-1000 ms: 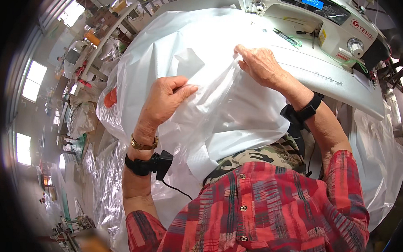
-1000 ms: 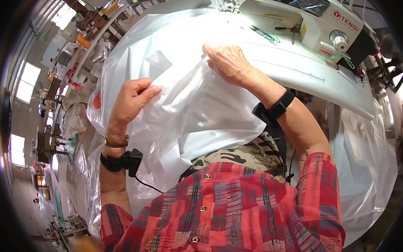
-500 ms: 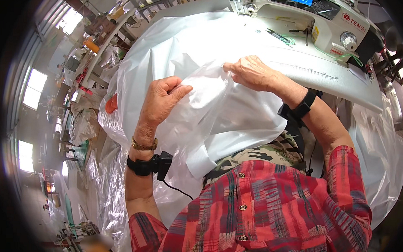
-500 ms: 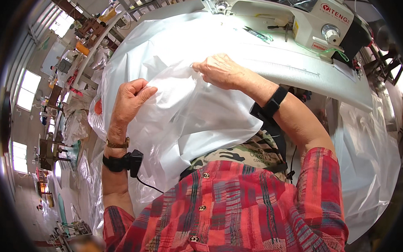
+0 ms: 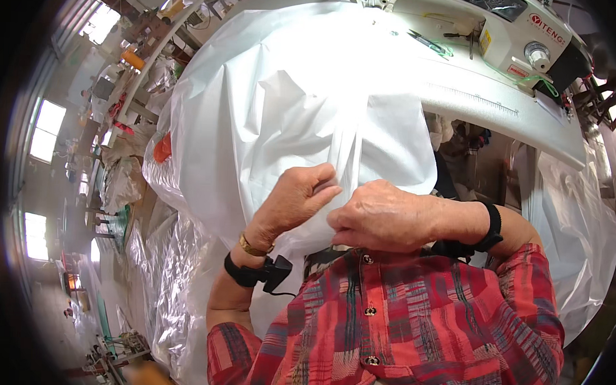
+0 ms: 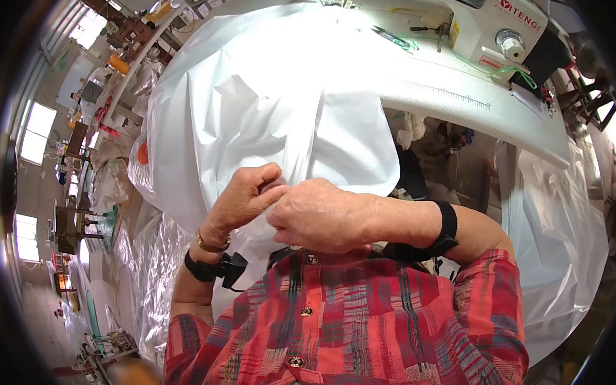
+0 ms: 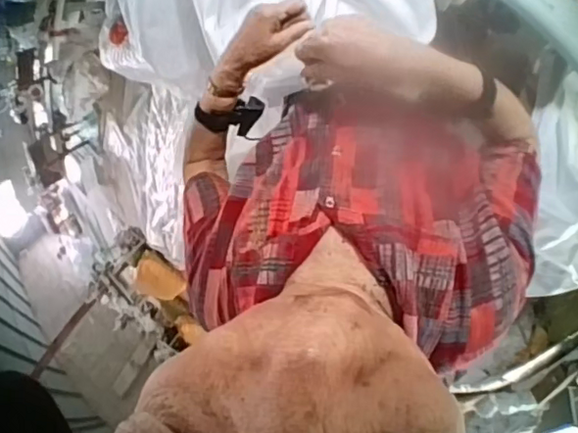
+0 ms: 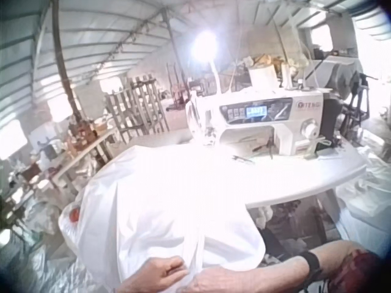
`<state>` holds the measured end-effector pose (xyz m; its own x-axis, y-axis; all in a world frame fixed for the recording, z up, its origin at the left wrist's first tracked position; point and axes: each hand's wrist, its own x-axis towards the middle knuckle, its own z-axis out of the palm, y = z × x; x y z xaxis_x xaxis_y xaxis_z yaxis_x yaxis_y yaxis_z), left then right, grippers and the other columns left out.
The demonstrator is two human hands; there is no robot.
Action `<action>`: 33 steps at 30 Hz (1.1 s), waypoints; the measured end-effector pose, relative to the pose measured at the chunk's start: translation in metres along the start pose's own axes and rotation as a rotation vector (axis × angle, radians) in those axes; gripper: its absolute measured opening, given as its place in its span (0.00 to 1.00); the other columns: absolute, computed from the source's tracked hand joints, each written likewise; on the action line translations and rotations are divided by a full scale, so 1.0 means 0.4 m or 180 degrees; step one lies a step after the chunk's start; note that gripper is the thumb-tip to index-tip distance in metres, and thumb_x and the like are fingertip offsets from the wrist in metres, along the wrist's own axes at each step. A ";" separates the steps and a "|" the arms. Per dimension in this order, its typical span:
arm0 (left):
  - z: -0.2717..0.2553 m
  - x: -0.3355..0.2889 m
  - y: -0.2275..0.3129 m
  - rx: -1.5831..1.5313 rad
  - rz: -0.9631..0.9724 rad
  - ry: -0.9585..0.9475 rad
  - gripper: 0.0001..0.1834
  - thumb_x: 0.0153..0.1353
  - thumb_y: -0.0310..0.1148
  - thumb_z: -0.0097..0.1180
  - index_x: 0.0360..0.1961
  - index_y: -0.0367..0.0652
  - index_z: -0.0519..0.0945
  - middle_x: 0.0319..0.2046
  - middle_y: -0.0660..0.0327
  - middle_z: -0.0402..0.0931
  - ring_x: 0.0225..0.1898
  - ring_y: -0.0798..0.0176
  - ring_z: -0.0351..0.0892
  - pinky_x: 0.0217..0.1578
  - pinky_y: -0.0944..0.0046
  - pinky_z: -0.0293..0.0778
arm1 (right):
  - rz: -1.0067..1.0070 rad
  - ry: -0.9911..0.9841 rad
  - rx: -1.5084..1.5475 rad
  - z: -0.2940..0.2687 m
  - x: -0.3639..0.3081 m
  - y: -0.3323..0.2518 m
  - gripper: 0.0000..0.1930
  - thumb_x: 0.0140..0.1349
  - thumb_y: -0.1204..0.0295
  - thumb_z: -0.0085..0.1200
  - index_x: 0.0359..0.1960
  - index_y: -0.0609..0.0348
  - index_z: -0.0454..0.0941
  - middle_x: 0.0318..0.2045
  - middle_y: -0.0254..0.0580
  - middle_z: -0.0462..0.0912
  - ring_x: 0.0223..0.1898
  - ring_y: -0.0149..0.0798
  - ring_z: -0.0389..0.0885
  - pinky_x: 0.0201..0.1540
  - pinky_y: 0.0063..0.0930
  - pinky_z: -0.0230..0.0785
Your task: Sewing a large white plastic sheet using an industrial sewing machine.
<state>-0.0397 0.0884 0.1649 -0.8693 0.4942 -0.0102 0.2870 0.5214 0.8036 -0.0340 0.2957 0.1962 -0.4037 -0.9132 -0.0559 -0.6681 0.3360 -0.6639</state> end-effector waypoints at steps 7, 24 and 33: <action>0.051 -0.020 -0.044 -0.0828 -0.0380 0.0192 0.12 0.64 0.30 0.54 0.27 0.35 0.67 0.20 0.65 0.59 0.25 0.73 0.55 0.25 0.67 0.60 | -0.0634 0.0239 -0.0885 0.045 0.036 -0.019 0.09 0.56 0.71 0.56 0.26 0.65 0.73 0.18 0.51 0.77 0.24 0.53 0.81 0.26 0.43 0.72; 0.084 -0.043 -0.030 -0.1996 -0.0828 0.0309 0.11 0.66 0.35 0.59 0.39 0.35 0.79 0.29 0.71 0.75 0.29 0.81 0.68 0.30 0.75 0.67 | -0.1160 0.0739 -0.0526 0.090 0.036 -0.001 0.06 0.50 0.72 0.56 0.29 0.60 0.76 0.22 0.45 0.80 0.27 0.49 0.82 0.28 0.42 0.71; 0.051 -0.045 -0.014 -0.1671 -0.0544 0.0595 0.12 0.62 0.28 0.64 0.25 0.42 0.73 0.21 0.77 0.66 0.24 0.84 0.61 0.23 0.78 0.57 | 0.2346 0.3767 -0.0497 0.161 -0.205 0.294 0.20 0.52 0.66 0.67 0.42 0.64 0.75 0.35 0.46 0.77 0.34 0.42 0.75 0.38 0.35 0.68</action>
<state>-0.0175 0.0907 0.1485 -0.9557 0.2773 -0.0989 -0.0603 0.1447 0.9876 -0.0391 0.3953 0.0747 -0.9157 0.1890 0.3547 -0.1048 0.7398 -0.6646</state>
